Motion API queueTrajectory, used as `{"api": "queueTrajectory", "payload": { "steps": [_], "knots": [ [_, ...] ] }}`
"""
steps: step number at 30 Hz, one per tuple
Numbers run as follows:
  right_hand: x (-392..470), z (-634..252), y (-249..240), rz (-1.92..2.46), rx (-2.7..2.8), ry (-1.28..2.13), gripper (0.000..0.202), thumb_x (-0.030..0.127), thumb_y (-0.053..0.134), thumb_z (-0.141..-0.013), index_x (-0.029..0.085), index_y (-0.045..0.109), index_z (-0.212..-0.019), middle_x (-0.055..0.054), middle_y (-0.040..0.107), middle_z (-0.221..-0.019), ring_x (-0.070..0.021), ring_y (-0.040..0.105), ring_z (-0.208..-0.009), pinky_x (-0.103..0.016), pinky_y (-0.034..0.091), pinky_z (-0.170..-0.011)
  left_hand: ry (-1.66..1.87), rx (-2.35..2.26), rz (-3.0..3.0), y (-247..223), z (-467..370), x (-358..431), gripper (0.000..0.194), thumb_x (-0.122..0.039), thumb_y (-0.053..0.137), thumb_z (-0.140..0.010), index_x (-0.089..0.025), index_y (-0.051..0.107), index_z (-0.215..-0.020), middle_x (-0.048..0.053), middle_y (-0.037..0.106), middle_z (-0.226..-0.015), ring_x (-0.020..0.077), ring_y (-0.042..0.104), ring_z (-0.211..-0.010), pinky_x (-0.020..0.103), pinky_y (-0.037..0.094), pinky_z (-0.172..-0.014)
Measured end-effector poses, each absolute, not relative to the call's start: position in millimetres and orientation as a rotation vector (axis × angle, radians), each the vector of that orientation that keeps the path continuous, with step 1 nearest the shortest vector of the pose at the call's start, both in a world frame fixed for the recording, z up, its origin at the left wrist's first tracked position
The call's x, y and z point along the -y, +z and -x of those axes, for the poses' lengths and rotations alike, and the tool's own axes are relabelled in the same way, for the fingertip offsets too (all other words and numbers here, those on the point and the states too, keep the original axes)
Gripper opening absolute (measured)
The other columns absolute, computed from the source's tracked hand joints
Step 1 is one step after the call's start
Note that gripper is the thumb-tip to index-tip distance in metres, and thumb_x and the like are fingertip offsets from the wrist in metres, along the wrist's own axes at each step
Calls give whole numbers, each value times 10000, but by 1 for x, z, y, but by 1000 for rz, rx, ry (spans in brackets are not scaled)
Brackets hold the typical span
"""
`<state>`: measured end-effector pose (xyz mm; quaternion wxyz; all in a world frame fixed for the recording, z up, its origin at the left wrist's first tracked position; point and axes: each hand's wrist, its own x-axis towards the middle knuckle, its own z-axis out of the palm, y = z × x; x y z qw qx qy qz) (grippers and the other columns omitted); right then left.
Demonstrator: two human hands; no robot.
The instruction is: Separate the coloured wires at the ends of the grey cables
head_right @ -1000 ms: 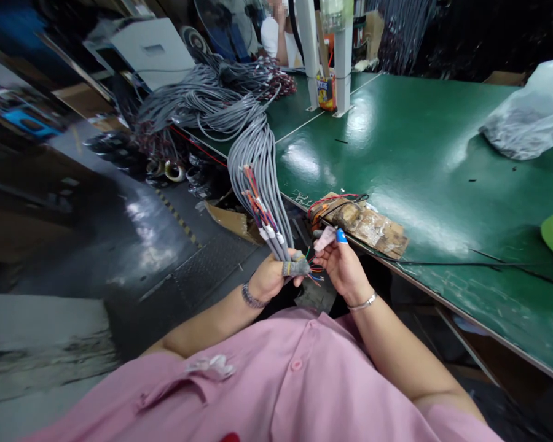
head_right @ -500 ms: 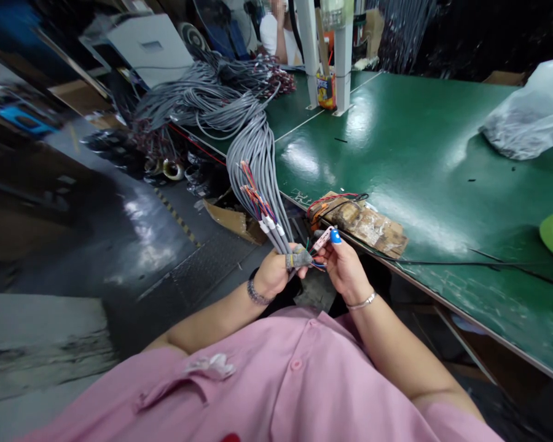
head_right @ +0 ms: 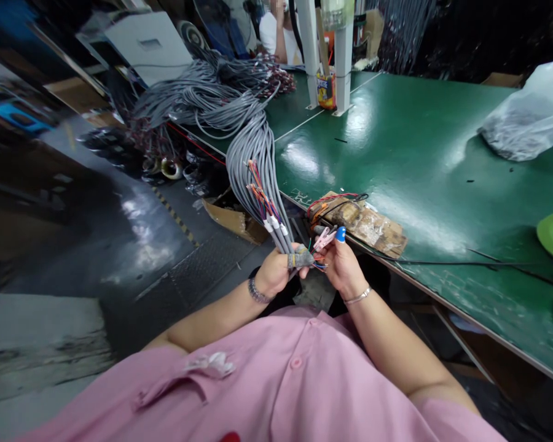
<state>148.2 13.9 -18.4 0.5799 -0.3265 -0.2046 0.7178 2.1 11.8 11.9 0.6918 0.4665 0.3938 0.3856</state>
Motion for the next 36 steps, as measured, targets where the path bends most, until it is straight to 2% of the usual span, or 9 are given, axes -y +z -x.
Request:
{"api": "queueTrajectory", "payload": {
  "steps": [6, 10, 19, 24, 27, 30, 33, 36],
  "knots": [
    [-16, -148, -18, 705, 383, 1654, 441, 624, 731, -702, 197, 668, -795, -9, 673, -680, -139, 571, -550, -266, 490, -524, 865, -901, -1074, 8, -3, -12, 308, -354, 710, -727, -125, 623, -540, 24, 570, -450, 93, 494, -427, 232, 348, -488],
    [-16, -146, -21, 658, 340, 1651, 423, 583, 754, -704, 183, 687, -826, -3, 678, -673, -130, 584, -548, -245, 489, -502, 858, -901, -1083, 3, -2, -12, 308, -345, 711, -729, -126, 615, -535, 26, 578, -459, 96, 504, -435, 231, 353, -492],
    [-11, -152, -20, 622, 321, 1728, 523, 688, 612, -772, 193, 704, -916, -33, 714, -802, -133, 627, -646, -242, 528, -571, 880, -853, -1075, 12, 2, -4, 230, -302, 718, -707, -124, 645, -579, 22, 586, -474, 97, 503, -443, 230, 345, -491],
    [-8, -158, -16, 610, 348, 1751, 372, 558, 652, -815, 208, 705, -930, -35, 728, -902, -130, 647, -724, -230, 543, -615, 895, -836, -1069, 12, 6, 5, 197, -283, 735, -695, -127, 658, -602, 23, 609, -506, 109, 528, -467, 238, 371, -506],
    [-8, -160, -15, 630, 400, 1704, 306, 481, 668, -828, 203, 707, -952, -30, 718, -877, -129, 640, -731, -219, 535, -601, 928, -867, -1055, 11, 7, 8, 198, -285, 730, -715, -128, 664, -613, 21, 614, -511, 105, 530, -472, 235, 371, -512],
    [-9, -159, -15, 665, 438, 1666, 301, 476, 668, -829, 204, 707, -953, -25, 701, -845, -132, 625, -720, -221, 521, -584, 983, -894, -1043, 11, 5, 8, 201, -275, 725, -728, -130, 660, -605, 18, 612, -509, 98, 523, -473, 231, 371, -518],
    [-8, -155, -16, 724, 507, 1597, 302, 490, 679, -820, 200, 703, -899, -14, 673, -804, -118, 584, -665, -225, 498, -578, 1023, -910, -1043, 11, 0, 5, 214, -263, 725, -727, -132, 647, -577, 15, 601, -494, 90, 512, -469, 225, 367, -518],
    [-5, -151, -19, 851, 608, 1376, 275, 469, 697, -815, 196, 682, -783, 14, 618, -691, -95, 516, -589, -219, 455, -573, 1027, -913, -1038, 9, -3, 3, 233, -291, 723, -731, -134, 650, -575, 14, 589, -479, 95, 511, -463, 227, 368, -511]
  ]
}}
